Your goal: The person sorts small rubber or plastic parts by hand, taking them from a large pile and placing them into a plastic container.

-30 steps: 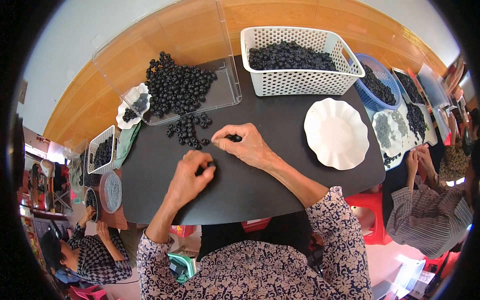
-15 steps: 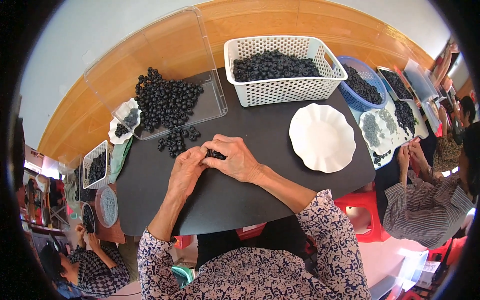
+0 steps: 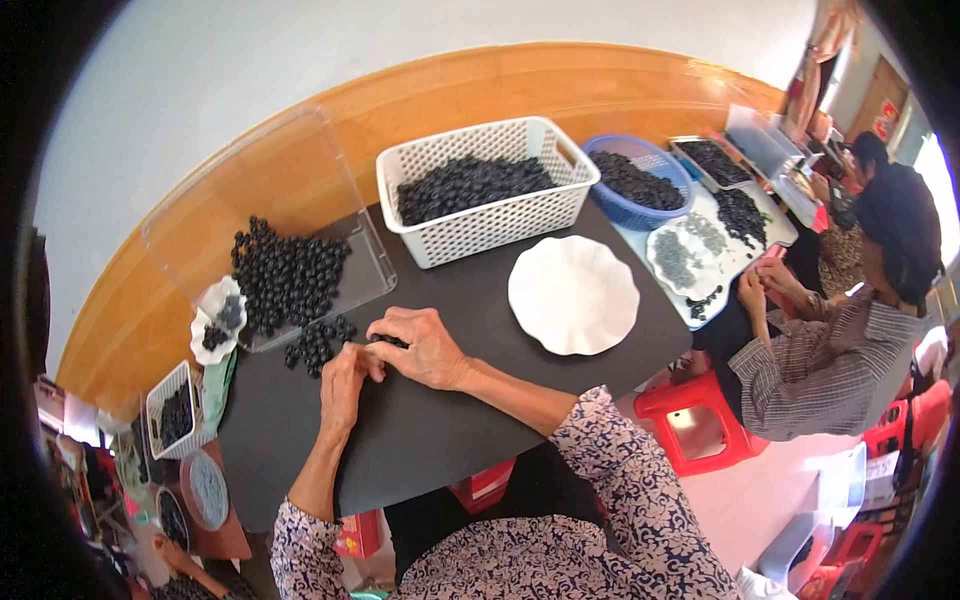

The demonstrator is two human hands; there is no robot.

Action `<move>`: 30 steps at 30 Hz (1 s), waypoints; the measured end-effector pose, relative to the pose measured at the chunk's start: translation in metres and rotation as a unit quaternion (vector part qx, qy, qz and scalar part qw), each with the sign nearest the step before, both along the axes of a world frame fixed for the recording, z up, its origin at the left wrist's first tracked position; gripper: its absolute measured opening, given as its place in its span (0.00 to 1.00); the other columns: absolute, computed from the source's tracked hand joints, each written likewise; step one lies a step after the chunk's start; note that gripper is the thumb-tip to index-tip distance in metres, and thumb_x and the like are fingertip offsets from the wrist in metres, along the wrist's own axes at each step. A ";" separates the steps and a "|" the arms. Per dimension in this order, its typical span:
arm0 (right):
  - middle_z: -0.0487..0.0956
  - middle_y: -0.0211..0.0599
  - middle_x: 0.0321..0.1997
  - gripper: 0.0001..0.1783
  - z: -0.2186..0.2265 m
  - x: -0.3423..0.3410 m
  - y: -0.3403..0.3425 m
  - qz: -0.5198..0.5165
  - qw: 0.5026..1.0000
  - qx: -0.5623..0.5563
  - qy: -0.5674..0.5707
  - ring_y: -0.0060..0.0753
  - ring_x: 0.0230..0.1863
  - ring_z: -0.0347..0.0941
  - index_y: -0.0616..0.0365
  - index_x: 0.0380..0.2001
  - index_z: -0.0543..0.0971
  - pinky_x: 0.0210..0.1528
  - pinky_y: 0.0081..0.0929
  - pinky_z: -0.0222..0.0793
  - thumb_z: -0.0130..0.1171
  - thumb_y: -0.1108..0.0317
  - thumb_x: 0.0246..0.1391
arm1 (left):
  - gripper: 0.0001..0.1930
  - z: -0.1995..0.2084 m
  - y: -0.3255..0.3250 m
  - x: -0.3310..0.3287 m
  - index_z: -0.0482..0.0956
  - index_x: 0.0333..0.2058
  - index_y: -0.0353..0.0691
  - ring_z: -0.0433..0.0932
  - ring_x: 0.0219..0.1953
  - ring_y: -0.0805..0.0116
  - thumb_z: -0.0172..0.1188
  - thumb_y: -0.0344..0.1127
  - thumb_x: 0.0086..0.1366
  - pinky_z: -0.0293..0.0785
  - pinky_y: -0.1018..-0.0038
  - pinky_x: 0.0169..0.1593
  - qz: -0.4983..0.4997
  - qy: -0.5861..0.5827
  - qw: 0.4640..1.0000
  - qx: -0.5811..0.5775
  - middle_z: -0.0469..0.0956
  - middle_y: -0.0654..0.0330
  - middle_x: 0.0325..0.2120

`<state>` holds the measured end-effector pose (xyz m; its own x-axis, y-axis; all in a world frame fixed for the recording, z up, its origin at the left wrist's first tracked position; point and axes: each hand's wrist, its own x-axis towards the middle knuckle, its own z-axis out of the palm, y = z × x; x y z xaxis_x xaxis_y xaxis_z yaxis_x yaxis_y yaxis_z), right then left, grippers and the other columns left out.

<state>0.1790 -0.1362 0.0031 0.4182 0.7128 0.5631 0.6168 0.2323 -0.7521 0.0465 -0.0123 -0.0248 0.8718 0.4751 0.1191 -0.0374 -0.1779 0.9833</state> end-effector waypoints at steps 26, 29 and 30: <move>0.77 0.40 0.29 0.06 0.012 0.023 0.046 0.038 0.978 -0.082 -0.189 0.42 0.32 0.75 0.60 0.33 0.80 0.35 0.33 0.71 0.60 0.73 0.50 | 0.13 0.014 -0.039 -0.009 0.72 0.29 0.29 0.71 0.28 0.62 0.49 0.35 0.66 0.69 0.67 0.36 -0.070 -0.041 0.990 0.112 0.72 0.54 0.22; 0.77 0.42 0.30 0.09 -0.002 0.017 0.066 0.057 0.967 -0.146 -0.201 0.44 0.32 0.75 0.59 0.36 0.80 0.35 0.35 0.72 0.60 0.70 0.50 | 0.16 0.018 -0.041 -0.014 0.72 0.28 0.31 0.71 0.26 0.66 0.43 0.36 0.69 0.68 0.71 0.33 -0.059 -0.149 0.974 0.162 0.71 0.56 0.22; 0.78 0.43 0.31 0.11 -0.004 0.016 0.071 0.058 0.955 -0.179 -0.231 0.45 0.33 0.76 0.58 0.37 0.80 0.35 0.36 0.72 0.61 0.69 0.50 | 0.16 0.021 -0.041 -0.015 0.72 0.28 0.31 0.71 0.26 0.66 0.43 0.36 0.69 0.68 0.71 0.33 -0.055 -0.147 0.975 0.160 0.71 0.56 0.22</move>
<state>0.1946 -0.0649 -0.0009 0.0915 0.9204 0.3801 0.8872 0.0980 -0.4508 0.0314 -0.0529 -0.0039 0.8206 0.2793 0.4986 -0.3457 -0.4521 0.8223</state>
